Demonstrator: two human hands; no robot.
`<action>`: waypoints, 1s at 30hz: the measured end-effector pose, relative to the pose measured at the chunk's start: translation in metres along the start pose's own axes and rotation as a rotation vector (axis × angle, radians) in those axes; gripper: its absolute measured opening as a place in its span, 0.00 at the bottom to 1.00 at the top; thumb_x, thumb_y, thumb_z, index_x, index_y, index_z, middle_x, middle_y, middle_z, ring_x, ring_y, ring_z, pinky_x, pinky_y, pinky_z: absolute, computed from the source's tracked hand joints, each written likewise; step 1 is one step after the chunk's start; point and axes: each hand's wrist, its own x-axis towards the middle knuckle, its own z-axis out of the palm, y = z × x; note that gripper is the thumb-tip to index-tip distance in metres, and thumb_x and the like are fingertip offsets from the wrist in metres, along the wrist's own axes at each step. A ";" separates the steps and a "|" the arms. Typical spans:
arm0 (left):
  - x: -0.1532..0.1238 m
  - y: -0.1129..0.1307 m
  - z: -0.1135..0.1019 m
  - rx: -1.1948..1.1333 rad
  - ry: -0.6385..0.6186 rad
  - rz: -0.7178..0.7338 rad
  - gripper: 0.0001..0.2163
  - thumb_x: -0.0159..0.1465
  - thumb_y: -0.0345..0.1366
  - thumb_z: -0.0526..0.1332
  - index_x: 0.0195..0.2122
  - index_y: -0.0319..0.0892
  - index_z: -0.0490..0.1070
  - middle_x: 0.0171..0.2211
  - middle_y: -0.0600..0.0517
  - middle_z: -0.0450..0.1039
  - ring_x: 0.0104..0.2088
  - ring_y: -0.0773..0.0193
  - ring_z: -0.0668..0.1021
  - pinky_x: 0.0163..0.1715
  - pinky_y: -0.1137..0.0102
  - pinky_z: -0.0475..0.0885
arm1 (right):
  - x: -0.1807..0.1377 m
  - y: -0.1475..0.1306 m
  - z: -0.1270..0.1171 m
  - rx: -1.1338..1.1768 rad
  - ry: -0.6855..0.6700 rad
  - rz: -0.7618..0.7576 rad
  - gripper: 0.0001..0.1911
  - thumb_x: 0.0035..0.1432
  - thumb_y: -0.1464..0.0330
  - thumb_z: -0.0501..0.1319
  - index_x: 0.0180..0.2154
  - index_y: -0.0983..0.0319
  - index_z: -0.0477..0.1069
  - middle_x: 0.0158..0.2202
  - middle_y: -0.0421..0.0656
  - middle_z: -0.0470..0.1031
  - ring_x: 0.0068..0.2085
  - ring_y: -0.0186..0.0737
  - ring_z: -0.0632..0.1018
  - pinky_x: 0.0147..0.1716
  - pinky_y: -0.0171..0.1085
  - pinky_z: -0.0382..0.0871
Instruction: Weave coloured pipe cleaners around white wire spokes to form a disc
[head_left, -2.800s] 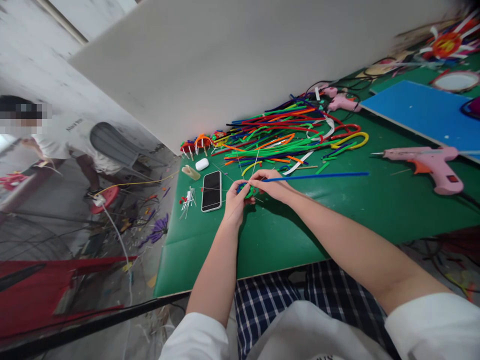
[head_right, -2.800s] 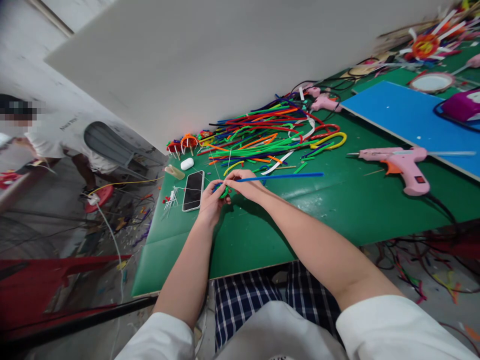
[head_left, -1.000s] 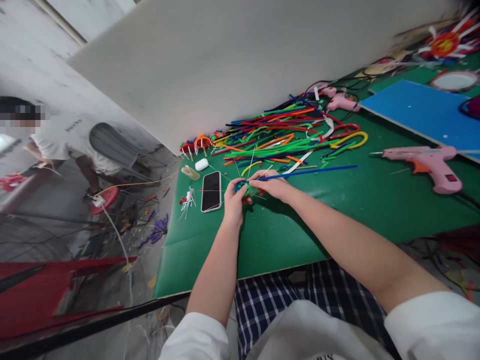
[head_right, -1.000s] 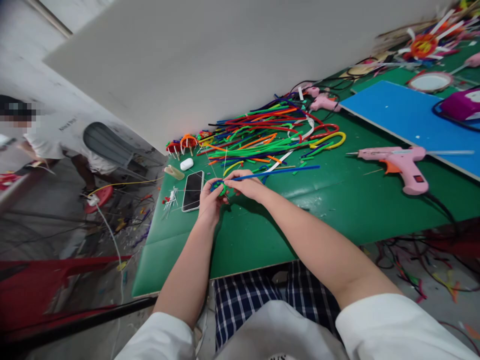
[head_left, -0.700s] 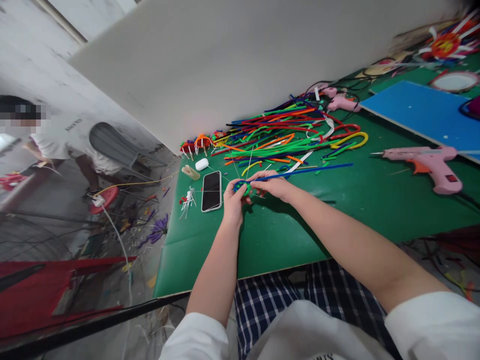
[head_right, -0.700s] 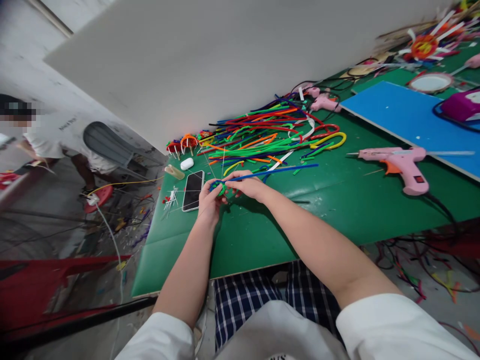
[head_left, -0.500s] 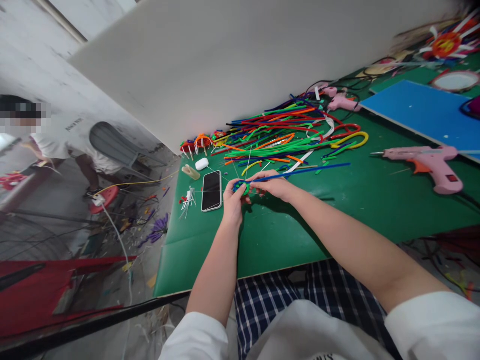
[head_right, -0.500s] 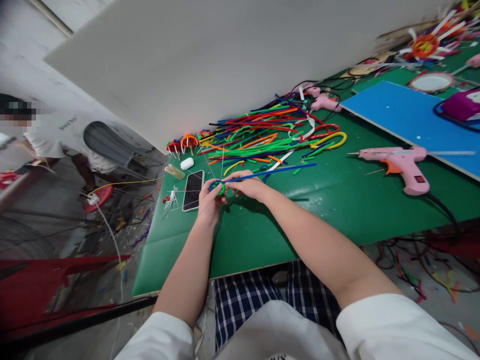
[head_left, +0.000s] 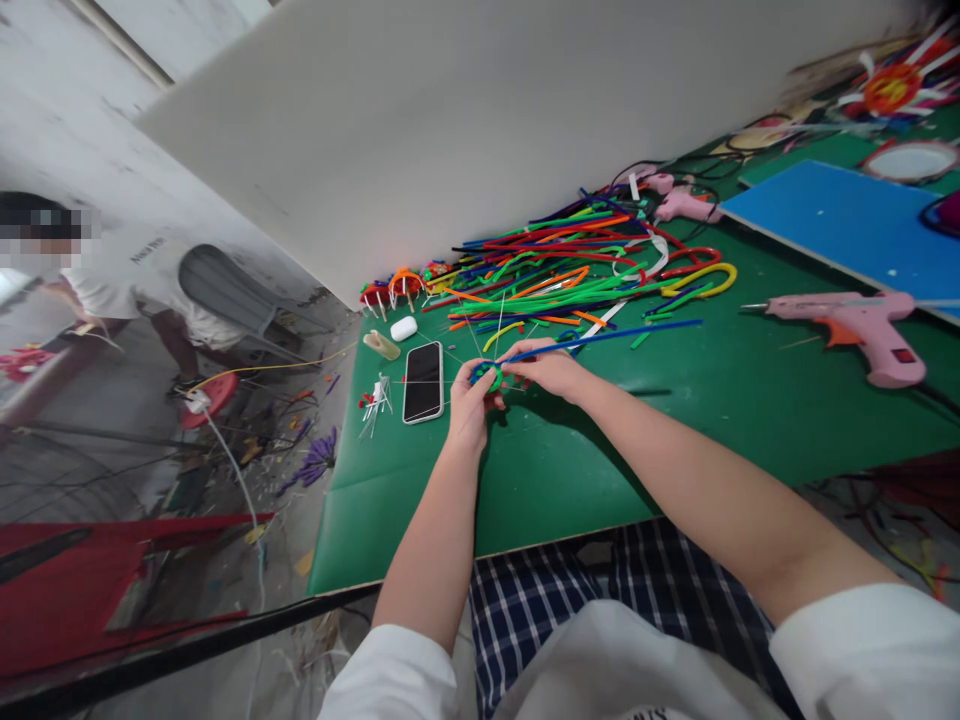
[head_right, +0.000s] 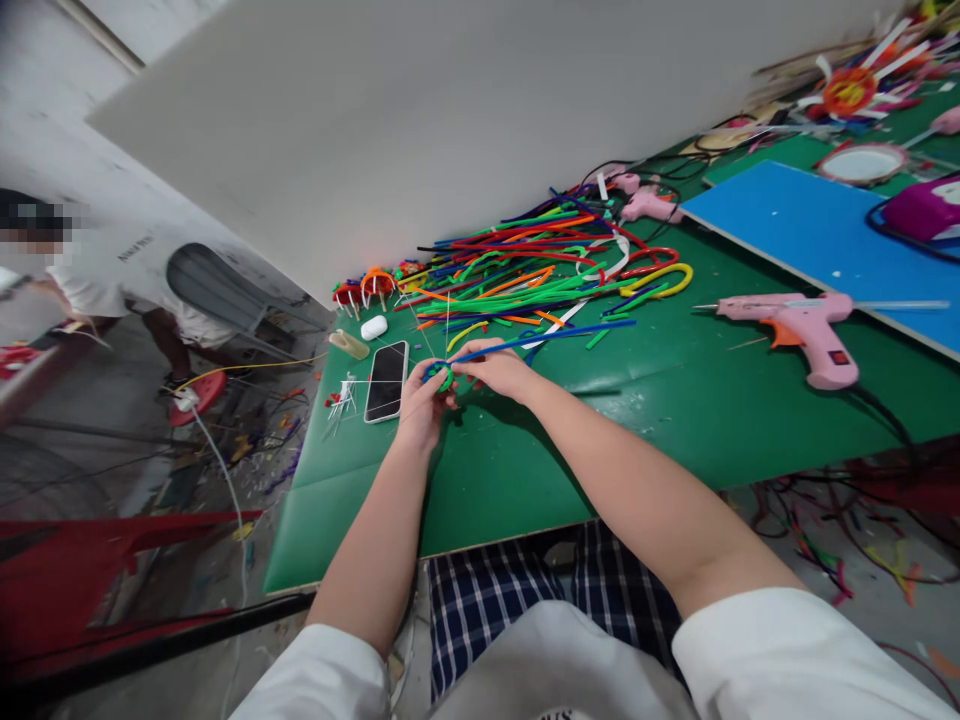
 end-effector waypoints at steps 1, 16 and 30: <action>0.000 0.000 0.000 -0.003 0.001 -0.001 0.15 0.49 0.41 0.62 0.36 0.42 0.62 0.20 0.56 0.67 0.14 0.73 0.67 0.13 0.78 0.62 | 0.000 0.000 0.000 0.007 -0.004 0.002 0.09 0.45 0.65 0.61 0.31 0.62 0.71 0.21 0.37 0.69 0.23 0.29 0.70 0.20 0.29 0.66; 0.000 0.002 0.000 -0.014 0.013 -0.004 0.15 0.48 0.40 0.62 0.34 0.41 0.63 0.23 0.55 0.68 0.16 0.74 0.68 0.13 0.78 0.62 | 0.005 0.004 -0.002 0.054 -0.072 0.010 0.08 0.48 0.67 0.57 0.27 0.65 0.70 0.26 0.41 0.71 0.23 0.28 0.68 0.19 0.29 0.66; -0.001 0.000 0.003 0.021 -0.008 -0.024 0.16 0.48 0.41 0.62 0.36 0.41 0.63 0.21 0.56 0.66 0.15 0.73 0.68 0.13 0.77 0.63 | 0.002 0.000 -0.001 0.016 0.024 -0.007 0.09 0.45 0.64 0.59 0.24 0.64 0.67 0.22 0.38 0.69 0.22 0.28 0.68 0.20 0.29 0.65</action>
